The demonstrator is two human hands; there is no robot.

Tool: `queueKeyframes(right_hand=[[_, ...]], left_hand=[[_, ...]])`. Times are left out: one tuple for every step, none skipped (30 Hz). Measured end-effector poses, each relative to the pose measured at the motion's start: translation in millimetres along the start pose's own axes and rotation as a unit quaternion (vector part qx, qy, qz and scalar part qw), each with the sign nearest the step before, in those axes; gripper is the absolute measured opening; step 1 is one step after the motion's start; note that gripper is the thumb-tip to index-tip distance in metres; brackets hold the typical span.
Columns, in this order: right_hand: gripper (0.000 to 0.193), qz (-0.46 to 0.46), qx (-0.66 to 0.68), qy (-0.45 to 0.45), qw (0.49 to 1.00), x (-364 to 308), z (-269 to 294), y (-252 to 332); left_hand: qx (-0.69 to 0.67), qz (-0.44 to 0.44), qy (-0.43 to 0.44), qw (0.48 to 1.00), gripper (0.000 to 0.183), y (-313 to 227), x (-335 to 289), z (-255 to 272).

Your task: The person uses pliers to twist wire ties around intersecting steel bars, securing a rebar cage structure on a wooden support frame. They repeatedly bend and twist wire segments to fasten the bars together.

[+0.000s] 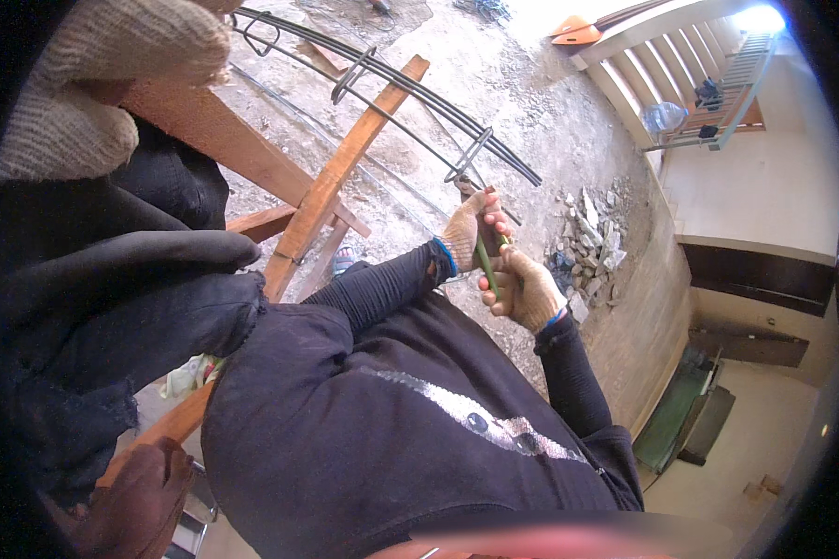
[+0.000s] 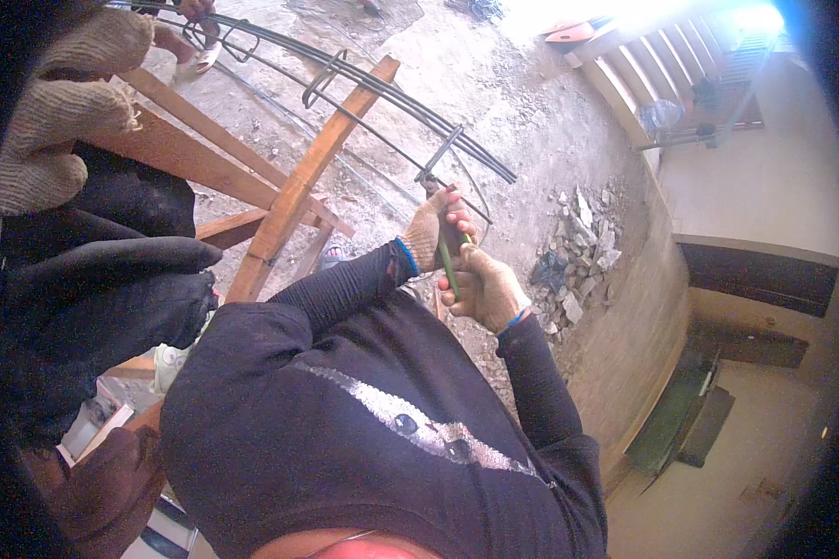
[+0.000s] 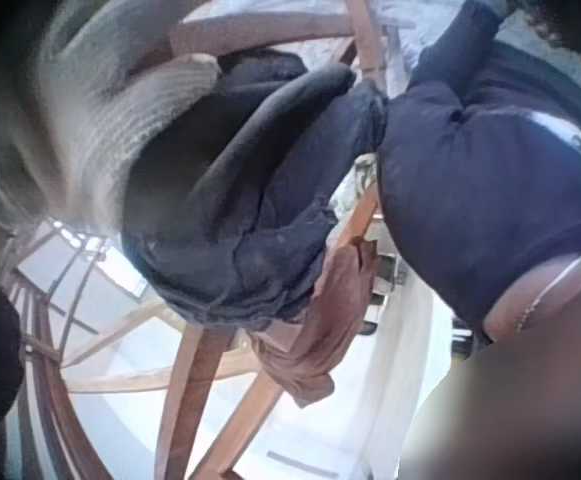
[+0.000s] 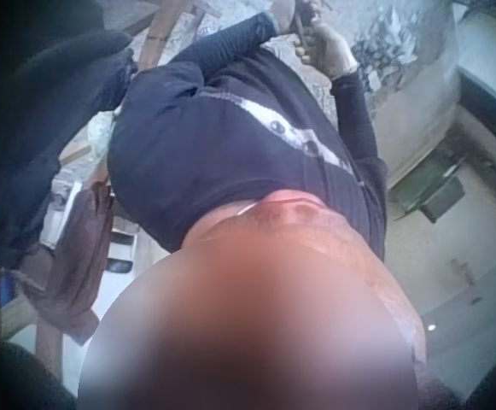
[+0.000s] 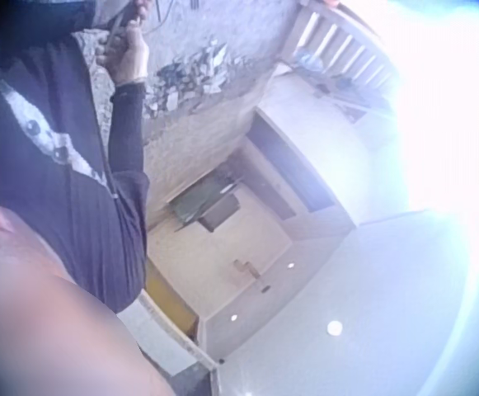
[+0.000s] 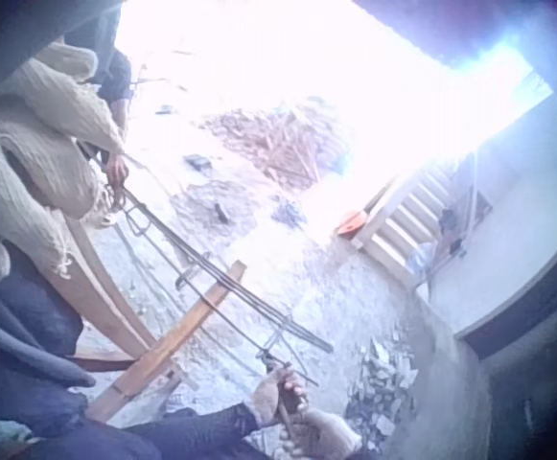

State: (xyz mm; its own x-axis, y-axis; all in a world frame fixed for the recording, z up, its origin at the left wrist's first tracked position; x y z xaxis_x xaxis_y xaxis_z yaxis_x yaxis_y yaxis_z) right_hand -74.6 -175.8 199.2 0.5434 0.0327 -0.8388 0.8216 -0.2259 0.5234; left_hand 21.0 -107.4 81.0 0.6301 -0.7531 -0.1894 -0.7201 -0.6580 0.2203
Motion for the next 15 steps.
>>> queueKeyframes(right_hand=[[0.051,0.052,-0.119,-0.076,0.989,-6.9,5.2,7.5],[0.051,0.126,-0.239,-0.132,0.954,-15.1,4.8,16.3],[0.061,0.179,-0.420,-0.189,0.869,-20.1,0.3,26.2],[0.064,0.247,-0.557,-0.206,0.766,-28.2,-11.2,29.9],[0.067,0.300,-0.670,-0.233,0.638,-33.9,-24.6,29.3],[0.065,0.267,-0.677,-0.265,0.633,-28.5,-30.2,22.4],[0.063,0.241,-0.677,-0.301,0.627,-21.2,-36.7,15.5],[0.061,0.217,-0.676,-0.336,0.619,-14.9,-40.4,10.0],[0.058,0.204,-0.659,-0.329,0.645,-7.9,-42.2,3.3],[0.055,0.191,-0.642,-0.321,0.669,-1.7,-42.1,-2.8],[0.052,0.176,-0.624,-0.319,0.691,4.3,-39.1,-7.1],[0.043,0.190,-0.620,-0.303,0.699,7.2,-36.9,-9.6],[0.039,0.201,-0.511,-0.228,0.804,12.6,-31.4,-14.4],[0.036,0.187,-0.388,-0.145,0.891,17.6,-25.1,-18.4],[0.032,0.170,-0.250,-0.053,0.952,20.2,-21.3,-22.6]], left_hand=[[-0.014,-0.029,-0.038,0.999,0.025,0.9,2.2,3.1],[-0.021,-0.037,-0.053,0.998,0.024,3.1,3.4,4.3],[-0.012,-0.044,-0.059,0.997,0.023,5.1,4.0,4.8],[-0.004,-0.048,-0.064,0.997,0.021,6.8,4.6,5.4],[0.002,-0.051,-0.065,0.997,0.020,8.0,5.1,5.8],[-0.019,-0.048,-0.066,0.996,0.016,8.4,5.4,6.5],[0.018,-0.042,-0.093,0.995,0.015,7.6,3.9,9.7],[0.049,-0.036,-0.100,0.993,0.015,5.0,2.6,10.8],[0.080,-0.039,-0.107,0.990,0.015,0.6,0.2,12.2],[0.095,-0.030,-0.131,0.986,0.020,-2.6,-4.2,15.4],[0.111,-0.029,-0.114,0.987,0.026,-6.5,-7.2,13.9],[0.128,-0.026,-0.132,0.983,0.032,-7.3,-14.9,16.0],[0.144,-0.021,-0.151,0.978,0.039,-8.2,-24.6,18.7],[0.119,0.049,-0.164,0.978,0.055,-12.3,-31.8,20.7],[0.118,0.051,-0.116,0.985,0.056,-12.9,-37.4,16.0]])
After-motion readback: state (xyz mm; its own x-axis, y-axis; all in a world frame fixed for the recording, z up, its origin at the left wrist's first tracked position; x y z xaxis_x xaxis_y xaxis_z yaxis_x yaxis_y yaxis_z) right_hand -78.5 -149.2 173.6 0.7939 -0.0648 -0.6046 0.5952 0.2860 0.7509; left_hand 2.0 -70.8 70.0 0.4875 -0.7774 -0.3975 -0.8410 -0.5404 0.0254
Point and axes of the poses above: each hand's wrist, its own x-axis towards the middle knuckle, its own z-axis out of the back of the hand, y = z × x, the point moved 5 cm from there along x, towards the middle knuckle, and after that the axes turned 1 degree about z, right-handed, at the moved point
